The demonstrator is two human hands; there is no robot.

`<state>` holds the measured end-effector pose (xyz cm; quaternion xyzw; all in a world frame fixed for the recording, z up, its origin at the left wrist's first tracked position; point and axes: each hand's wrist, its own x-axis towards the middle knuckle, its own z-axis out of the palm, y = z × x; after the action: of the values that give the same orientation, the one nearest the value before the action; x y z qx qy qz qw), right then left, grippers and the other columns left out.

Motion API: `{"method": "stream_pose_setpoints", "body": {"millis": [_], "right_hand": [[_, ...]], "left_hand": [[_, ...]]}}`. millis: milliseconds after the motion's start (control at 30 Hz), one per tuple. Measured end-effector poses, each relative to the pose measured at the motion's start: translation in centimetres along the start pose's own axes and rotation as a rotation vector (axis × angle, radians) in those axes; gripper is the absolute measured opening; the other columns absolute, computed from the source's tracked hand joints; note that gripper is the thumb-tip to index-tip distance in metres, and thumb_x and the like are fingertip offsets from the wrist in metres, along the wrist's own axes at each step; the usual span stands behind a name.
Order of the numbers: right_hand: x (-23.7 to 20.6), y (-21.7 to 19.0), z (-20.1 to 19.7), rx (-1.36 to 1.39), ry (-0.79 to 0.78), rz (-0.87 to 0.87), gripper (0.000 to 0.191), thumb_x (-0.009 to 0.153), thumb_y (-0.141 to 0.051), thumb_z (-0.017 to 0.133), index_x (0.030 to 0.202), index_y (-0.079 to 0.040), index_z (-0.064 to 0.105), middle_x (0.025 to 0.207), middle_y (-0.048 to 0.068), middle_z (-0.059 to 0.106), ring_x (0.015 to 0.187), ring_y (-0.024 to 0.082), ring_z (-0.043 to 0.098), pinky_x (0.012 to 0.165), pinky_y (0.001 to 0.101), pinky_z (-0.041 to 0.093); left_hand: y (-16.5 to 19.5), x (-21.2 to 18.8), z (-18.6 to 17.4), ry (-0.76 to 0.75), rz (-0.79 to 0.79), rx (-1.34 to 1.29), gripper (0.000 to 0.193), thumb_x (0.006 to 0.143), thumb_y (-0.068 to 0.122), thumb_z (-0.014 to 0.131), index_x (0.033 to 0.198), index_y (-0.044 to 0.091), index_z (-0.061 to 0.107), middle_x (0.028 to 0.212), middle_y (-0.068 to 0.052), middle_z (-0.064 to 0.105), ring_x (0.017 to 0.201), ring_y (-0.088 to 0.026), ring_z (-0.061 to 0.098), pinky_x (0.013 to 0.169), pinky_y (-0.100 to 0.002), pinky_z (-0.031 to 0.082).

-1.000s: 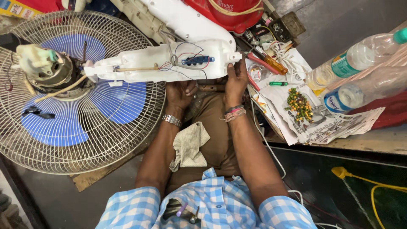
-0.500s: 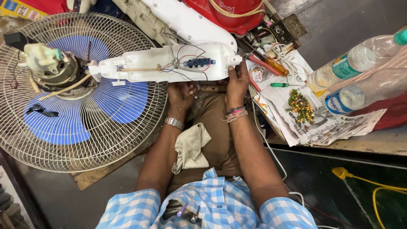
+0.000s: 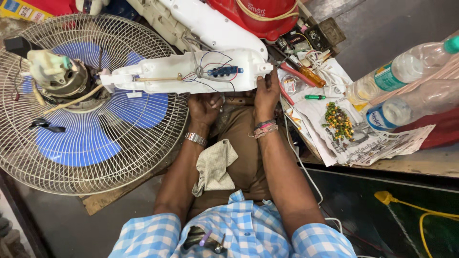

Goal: The person repairs a ceiling fan by connecting wires to a blue switch module inside the fan's housing. They use their hands to twist and secure the wires, occasionally reaching for tools on the cluttered workbench.

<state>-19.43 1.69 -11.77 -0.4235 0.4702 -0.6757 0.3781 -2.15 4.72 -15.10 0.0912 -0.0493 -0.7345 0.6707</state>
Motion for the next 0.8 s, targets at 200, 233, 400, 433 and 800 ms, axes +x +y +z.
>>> {"method": "stream_pose_setpoints", "body": {"millis": [200,233,400,433,800], "right_hand": [[-0.34,-0.04,-0.09,0.156,0.013,0.178,0.055,0.098,0.005,0.057,0.151,0.003,0.045,0.124,0.014,0.067,0.091,0.015,0.064,0.070,0.0289,0.056],[-0.40,-0.14,-0.08,0.139,0.018,0.180,0.056,0.097,0.005,0.057,0.152,0.002,0.044,0.123,0.014,0.068,0.089,0.016,0.064,0.068,0.0294,0.055],[-0.45,-0.44,-0.06,0.149,0.023,0.188,0.056,0.098,0.006,0.057,0.152,0.003,0.045,0.125,0.015,0.067,0.093,0.016,0.064,0.072,0.0291,0.054],[-0.41,-0.40,-0.07,0.138,0.026,0.205,0.055,0.098,0.005,0.057,0.152,0.003,0.045,0.123,0.015,0.068,0.089,0.017,0.062,0.068,0.0300,0.053],[-0.25,0.18,-0.20,0.152,0.005,0.080,0.054,0.098,0.009,0.058,0.151,0.006,0.047,0.134,0.014,0.067,0.110,0.017,0.066,0.092,0.0283,0.056]], "left_hand": [[-0.16,-0.41,0.07,0.078,-0.001,0.002,0.032,0.101,0.038,0.050,0.094,0.009,0.061,0.077,-0.004,0.057,0.066,-0.018,0.047,0.055,-0.030,0.037],[-0.17,-0.50,0.07,0.068,-0.005,0.001,0.032,0.101,0.039,0.050,0.096,0.009,0.062,0.078,-0.004,0.058,0.066,-0.018,0.047,0.055,-0.030,0.037],[-0.17,-0.59,-0.01,0.049,-0.011,0.003,0.035,0.100,0.041,0.049,0.097,0.009,0.061,0.080,-0.004,0.058,0.066,-0.018,0.047,0.054,-0.030,0.037],[-0.18,-0.59,-0.02,0.033,-0.006,-0.003,0.035,0.101,0.041,0.049,0.097,0.009,0.061,0.080,-0.004,0.058,0.066,-0.018,0.047,0.054,-0.030,0.037],[-0.18,-0.56,-0.09,0.070,-0.007,0.031,0.033,0.101,0.037,0.047,0.089,0.009,0.059,0.076,-0.004,0.054,0.065,-0.018,0.047,0.053,-0.029,0.036]]}}
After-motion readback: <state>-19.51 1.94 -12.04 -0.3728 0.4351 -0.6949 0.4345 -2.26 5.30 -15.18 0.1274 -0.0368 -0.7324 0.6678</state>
